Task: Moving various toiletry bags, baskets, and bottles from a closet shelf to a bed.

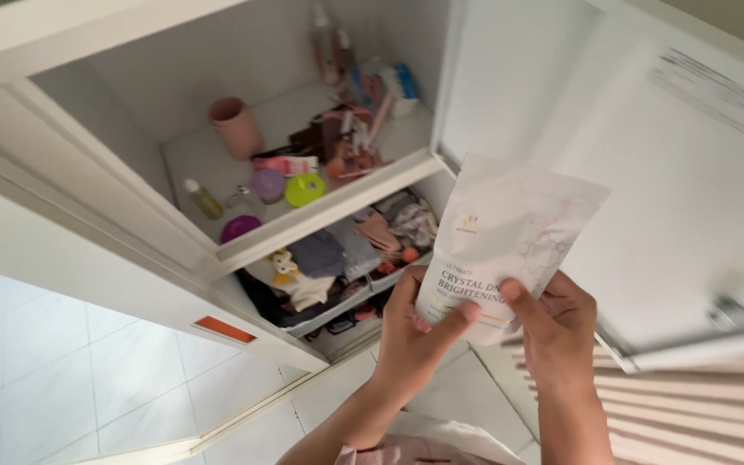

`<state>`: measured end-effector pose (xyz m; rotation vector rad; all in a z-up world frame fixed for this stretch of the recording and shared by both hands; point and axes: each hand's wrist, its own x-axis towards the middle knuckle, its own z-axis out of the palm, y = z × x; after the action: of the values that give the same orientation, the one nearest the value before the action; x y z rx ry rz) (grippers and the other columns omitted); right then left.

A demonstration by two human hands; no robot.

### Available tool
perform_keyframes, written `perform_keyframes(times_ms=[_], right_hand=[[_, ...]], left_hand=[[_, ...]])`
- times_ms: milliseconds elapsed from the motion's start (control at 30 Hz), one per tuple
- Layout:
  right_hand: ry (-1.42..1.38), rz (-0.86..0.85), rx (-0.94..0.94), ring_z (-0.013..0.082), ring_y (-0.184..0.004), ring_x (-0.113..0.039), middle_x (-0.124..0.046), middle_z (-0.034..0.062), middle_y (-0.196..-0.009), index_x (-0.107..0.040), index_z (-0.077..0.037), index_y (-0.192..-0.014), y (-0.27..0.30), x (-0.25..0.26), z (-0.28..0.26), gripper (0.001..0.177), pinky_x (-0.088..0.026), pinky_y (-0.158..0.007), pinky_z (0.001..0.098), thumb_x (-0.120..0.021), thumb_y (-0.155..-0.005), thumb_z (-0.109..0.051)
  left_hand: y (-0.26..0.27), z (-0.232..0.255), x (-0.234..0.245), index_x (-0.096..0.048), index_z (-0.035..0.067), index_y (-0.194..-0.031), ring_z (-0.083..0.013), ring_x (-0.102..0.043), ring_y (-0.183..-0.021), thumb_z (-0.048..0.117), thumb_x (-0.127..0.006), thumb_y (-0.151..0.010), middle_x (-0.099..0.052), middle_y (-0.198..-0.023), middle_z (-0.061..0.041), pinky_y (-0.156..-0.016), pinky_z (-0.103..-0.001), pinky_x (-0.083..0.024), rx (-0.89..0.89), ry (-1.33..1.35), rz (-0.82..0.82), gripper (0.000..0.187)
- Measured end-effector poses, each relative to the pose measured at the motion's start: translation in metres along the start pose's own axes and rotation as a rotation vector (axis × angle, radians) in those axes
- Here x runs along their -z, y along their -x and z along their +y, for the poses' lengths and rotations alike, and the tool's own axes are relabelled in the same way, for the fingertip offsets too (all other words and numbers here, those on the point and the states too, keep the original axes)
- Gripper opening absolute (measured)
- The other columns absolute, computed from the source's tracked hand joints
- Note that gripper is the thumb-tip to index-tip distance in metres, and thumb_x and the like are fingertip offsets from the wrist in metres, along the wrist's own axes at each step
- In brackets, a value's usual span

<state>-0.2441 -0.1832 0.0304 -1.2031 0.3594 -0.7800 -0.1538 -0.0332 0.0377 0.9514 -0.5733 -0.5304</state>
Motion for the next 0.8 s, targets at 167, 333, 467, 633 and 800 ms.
perform_keyframes(times_ms=[167, 333, 467, 633, 800], right_hand=[[-0.076, 0.043, 0.103, 0.0184, -0.107, -0.066, -0.074, 0.0152, -0.119, -0.066, 0.015, -0.125, 0.066, 0.043, -0.028, 0.037, -0.051, -0.097, 0.0333, -0.075, -0.097, -0.008], [-0.124, 0.114, 0.149, 0.0206, -0.114, -0.066, -0.071, 0.0166, -0.124, -0.064, 0.014, -0.128, 0.137, 0.070, -0.056, 0.039, -0.051, -0.102, 0.0361, -0.073, -0.097, -0.010], [-0.172, 0.196, 0.120, 0.0234, -0.117, -0.066, -0.070, 0.0183, -0.127, -0.061, 0.014, -0.130, 0.192, 0.090, -0.063, 0.041, -0.051, -0.104, 0.0384, -0.069, -0.099, -0.012], [-0.090, 0.346, 0.170, 0.0209, -0.121, -0.062, -0.067, 0.0157, -0.131, -0.051, 0.008, -0.141, 0.241, 0.088, -0.081, 0.047, -0.048, -0.105, 0.0359, -0.066, -0.100, -0.010], [-0.038, 0.505, 0.273, 0.0189, -0.126, -0.058, -0.061, 0.0110, -0.133, -0.044, 0.001, -0.141, 0.287, 0.106, -0.063, 0.042, -0.047, -0.108, 0.0352, -0.064, -0.105, -0.006]], left_hand=[[0.051, -0.023, -0.021, -0.052, -0.004, -0.135, -0.0124, -0.058, -0.116, 0.028, -0.061, -0.108, -0.064, -0.126, -0.009, -0.101, -0.030, -0.048, 0.073, 0.026, -0.166, 0.043], [0.103, -0.013, -0.059, -0.046, -0.001, -0.144, -0.0147, -0.057, -0.128, 0.025, -0.065, -0.102, -0.060, -0.136, -0.009, -0.110, -0.034, -0.046, 0.046, 0.154, -0.394, 0.054], [0.150, -0.025, -0.081, -0.044, -0.002, -0.145, -0.0194, -0.058, -0.134, 0.007, -0.075, -0.096, -0.059, -0.140, -0.013, -0.116, -0.040, -0.047, 0.123, 0.176, -0.467, 0.058], [0.187, -0.030, -0.105, -0.053, -0.003, -0.141, -0.0240, -0.062, -0.135, -0.002, -0.076, -0.097, -0.058, -0.142, -0.016, -0.117, -0.043, -0.053, -0.007, 0.057, -0.520, 0.050], [0.207, -0.033, -0.130, -0.061, 0.002, -0.131, -0.0288, -0.066, -0.128, -0.003, -0.081, -0.085, -0.062, -0.135, -0.014, -0.108, -0.043, -0.058, -0.265, -0.188, -0.533, 0.050]])
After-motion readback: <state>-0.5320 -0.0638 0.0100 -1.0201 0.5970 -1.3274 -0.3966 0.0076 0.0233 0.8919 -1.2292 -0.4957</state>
